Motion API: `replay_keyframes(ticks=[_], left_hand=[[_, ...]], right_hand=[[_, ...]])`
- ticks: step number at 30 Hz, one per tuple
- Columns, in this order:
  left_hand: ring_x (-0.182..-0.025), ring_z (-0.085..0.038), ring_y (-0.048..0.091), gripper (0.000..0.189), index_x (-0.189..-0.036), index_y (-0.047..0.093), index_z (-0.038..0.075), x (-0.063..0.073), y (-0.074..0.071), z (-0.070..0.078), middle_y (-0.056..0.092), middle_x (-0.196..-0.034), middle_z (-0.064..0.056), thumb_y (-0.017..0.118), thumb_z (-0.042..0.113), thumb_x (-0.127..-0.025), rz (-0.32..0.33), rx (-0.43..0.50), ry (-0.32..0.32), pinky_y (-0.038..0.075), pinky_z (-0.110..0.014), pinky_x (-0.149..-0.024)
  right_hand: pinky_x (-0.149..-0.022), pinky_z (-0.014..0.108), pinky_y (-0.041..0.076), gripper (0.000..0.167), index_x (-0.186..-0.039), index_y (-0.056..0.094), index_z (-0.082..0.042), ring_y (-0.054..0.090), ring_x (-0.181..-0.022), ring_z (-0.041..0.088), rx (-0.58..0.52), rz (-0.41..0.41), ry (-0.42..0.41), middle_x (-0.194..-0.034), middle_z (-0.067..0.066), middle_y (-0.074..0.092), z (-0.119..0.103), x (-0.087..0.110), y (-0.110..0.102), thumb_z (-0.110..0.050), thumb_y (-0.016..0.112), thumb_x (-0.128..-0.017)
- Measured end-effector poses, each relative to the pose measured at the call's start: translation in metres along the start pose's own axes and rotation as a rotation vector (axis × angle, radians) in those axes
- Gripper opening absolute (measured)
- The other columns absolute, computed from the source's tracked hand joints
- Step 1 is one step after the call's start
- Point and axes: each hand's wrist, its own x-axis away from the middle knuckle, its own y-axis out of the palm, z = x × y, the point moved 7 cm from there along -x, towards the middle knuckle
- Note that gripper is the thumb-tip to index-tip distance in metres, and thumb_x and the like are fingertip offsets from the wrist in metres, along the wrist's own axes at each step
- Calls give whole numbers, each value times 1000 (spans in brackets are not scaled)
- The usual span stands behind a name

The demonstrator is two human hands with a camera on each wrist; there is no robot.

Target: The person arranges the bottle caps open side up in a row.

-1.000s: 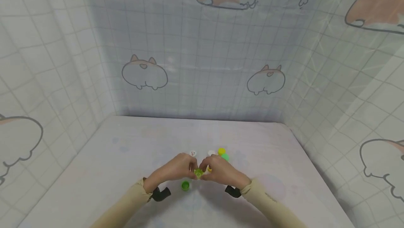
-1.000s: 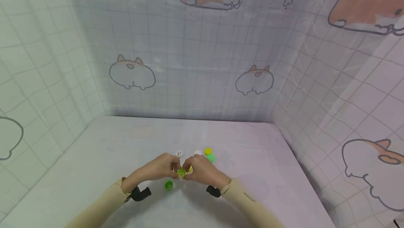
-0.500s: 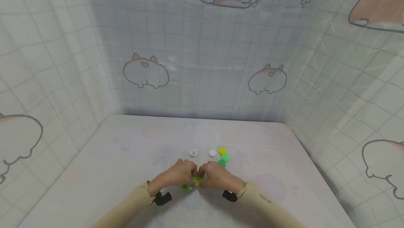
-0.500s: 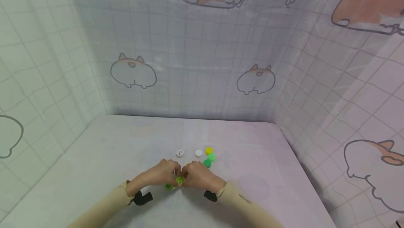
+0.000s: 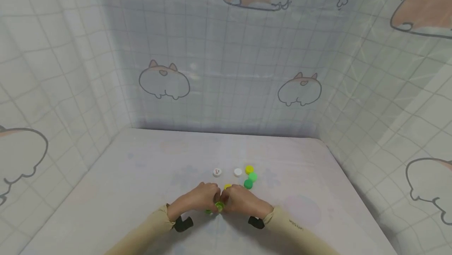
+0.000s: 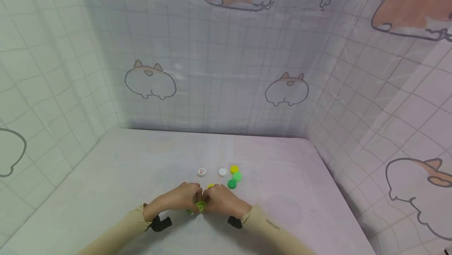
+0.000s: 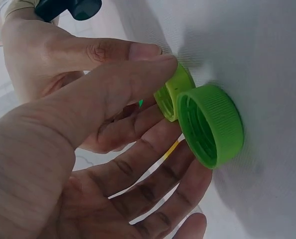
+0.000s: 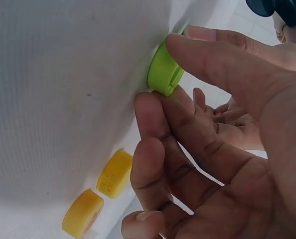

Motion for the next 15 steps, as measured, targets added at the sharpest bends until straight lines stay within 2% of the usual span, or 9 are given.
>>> replay_keyframes(ticks=[15], left_hand=[[-65,-6,46,21,-76,68,11,2,-4,-2,62,-76,2,86,16,-68,-16,81,8,31,-32,-73]], right_hand=[[-71,11,46,18,-94,74,-16,59,-78,-3,-35,-24,19,-86,-11,70,4,-2,3,-19,80,-77]])
